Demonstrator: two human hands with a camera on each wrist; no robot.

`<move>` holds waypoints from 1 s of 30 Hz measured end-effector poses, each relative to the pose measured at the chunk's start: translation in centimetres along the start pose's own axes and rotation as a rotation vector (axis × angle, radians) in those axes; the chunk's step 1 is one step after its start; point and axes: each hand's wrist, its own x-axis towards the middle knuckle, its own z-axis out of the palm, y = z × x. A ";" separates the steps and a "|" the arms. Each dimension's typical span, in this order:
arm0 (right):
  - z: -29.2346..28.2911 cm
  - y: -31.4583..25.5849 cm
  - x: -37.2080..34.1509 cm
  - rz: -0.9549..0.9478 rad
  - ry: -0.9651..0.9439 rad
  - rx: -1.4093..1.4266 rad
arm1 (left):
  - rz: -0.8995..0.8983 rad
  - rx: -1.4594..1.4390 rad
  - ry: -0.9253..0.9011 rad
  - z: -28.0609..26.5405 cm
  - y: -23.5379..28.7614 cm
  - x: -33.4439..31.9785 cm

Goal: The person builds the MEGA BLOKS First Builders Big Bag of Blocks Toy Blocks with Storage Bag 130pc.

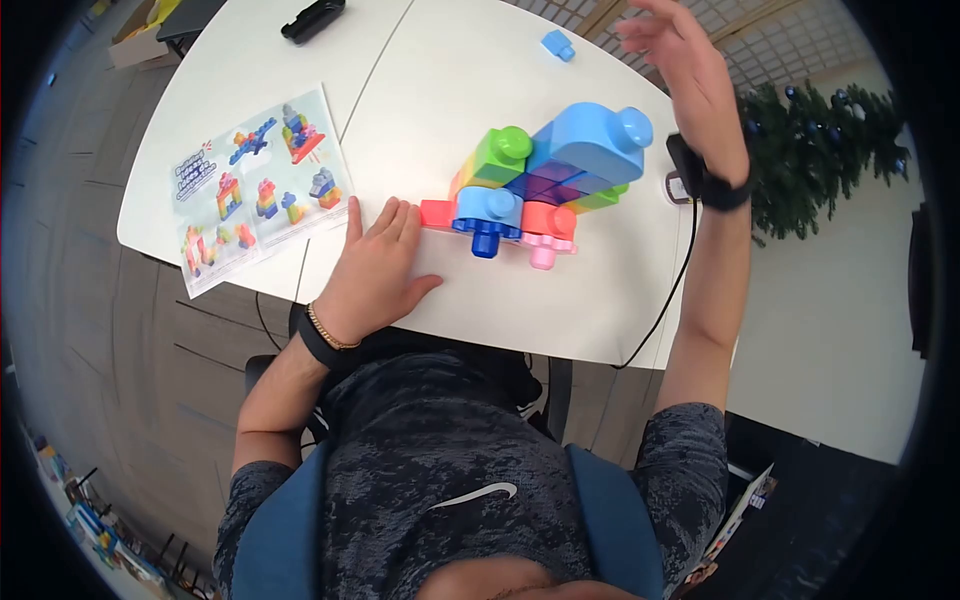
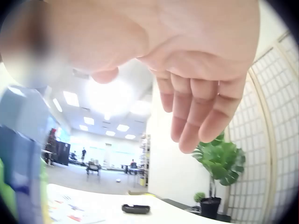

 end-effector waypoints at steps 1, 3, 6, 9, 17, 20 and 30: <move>0.2 1.1 1.1 0.192 0.019 -0.134 | -0.001 0.005 0.000 0.0 0.1 0.1; 1.9 11.8 2.7 0.153 -0.011 -0.210 | 0.003 0.025 0.004 0.1 0.2 0.2; 4.6 19.2 4.0 0.219 -0.142 -0.428 | -0.007 0.036 0.008 0.2 0.5 0.2; 7.6 22.1 4.1 0.253 -0.110 -0.589 | -0.012 0.064 -0.006 0.1 0.5 0.4; 10.8 24.3 3.1 0.354 -0.123 -0.622 | -0.002 0.052 -0.005 0.0 0.3 0.4; 9.7 23.2 1.9 0.203 -0.133 -0.561 | 0.000 0.084 -0.006 0.3 0.3 0.3; -6.7 -7.5 -1.9 -0.027 0.038 -0.369 | 0.039 0.091 0.034 1.0 -0.3 0.2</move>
